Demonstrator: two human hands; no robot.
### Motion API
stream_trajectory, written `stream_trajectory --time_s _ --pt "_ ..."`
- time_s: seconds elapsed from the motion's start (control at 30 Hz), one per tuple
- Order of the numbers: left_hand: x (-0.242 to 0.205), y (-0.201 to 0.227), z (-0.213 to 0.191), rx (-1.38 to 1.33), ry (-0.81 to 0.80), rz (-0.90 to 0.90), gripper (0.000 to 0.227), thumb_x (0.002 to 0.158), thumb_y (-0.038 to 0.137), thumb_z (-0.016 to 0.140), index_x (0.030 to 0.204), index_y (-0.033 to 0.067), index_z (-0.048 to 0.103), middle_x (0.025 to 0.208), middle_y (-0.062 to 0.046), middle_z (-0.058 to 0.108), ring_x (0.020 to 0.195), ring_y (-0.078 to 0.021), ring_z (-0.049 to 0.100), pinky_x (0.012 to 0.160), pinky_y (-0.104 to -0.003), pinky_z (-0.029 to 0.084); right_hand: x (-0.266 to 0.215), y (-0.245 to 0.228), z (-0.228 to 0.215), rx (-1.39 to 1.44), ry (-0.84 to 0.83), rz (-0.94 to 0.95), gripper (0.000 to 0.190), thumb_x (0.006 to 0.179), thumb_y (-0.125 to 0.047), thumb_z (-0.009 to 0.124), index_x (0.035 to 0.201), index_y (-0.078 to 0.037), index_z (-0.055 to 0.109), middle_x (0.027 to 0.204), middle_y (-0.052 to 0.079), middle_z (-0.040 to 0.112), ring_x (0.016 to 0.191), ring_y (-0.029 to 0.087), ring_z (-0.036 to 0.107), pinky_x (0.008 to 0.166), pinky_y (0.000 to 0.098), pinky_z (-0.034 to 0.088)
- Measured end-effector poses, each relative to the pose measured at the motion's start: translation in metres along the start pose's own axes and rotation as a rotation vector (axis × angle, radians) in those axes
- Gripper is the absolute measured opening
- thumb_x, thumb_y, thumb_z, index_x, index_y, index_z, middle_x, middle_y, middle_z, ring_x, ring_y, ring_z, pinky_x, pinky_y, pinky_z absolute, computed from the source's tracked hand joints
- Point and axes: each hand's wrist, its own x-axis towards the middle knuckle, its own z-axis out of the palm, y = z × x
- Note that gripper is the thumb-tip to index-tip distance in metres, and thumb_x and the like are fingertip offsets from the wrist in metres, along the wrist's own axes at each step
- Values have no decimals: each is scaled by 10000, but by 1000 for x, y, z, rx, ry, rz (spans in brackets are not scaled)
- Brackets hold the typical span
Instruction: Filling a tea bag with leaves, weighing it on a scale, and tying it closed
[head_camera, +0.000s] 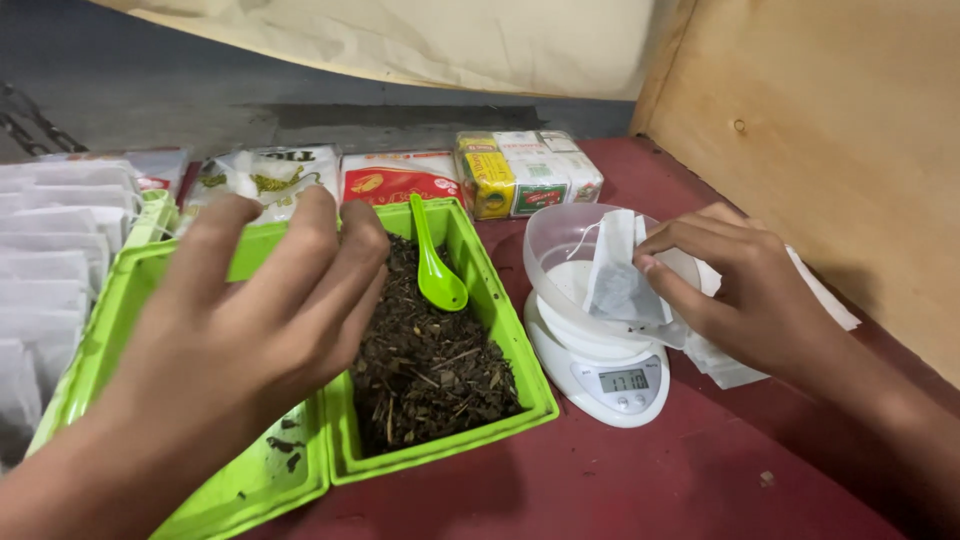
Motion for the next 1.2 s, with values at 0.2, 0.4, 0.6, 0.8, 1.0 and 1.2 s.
stream_trajectory --time_s 0.2,0.4,0.6,0.8,1.0,1.2 --pt "-2 15 8 68 -52 -11 141 978 165 596 1036 136 722 1069 -20 654 1100 -177 582 907 -355 446 -6 3 -1 -432 115 -90 81 996 -236 687 996 -172 736 1138 -36 736 1060 246 632 795 434 336" --pt "16 13 24 -264 -41 -197 191 842 82 721 929 223 625 1033 -5 594 927 -218 551 792 -387 479 0 -69 5 -419 233 -343 215 922 -264 739 1018 -72 722 1023 104 724 826 338 644 706 486 432" --pt "69 36 41 -958 -370 -476 210 876 193 561 1048 225 678 1165 -77 590 1010 -388 506 731 -554 504 32 -167 9 -466 412 -848 98 1069 -178 621 1139 -242 647 1213 0 685 1112 173 665 859 353 594" --pt "95 42 42 -1188 -443 -568 258 876 143 484 1029 249 661 1182 -76 592 1034 -436 484 694 -583 498 52 -183 40 77 319 -746 352 1034 -160 371 1172 -15 661 1236 220 721 1297 450 668 1122 664 479" --pt "100 60 50 -1355 -332 -643 342 730 19 507 957 217 667 1052 -112 666 927 -424 568 723 -549 469 51 -173 44 108 227 -783 425 897 -143 619 1260 77 632 1228 257 688 1209 428 714 1146 648 500" --pt "119 71 76 -1500 -368 -551 248 722 122 608 931 240 672 947 28 754 919 -227 663 779 -447 432 63 -140 13 209 -132 -818 431 1044 131 472 1461 25 464 1454 242 636 1366 382 649 1241 601 475"
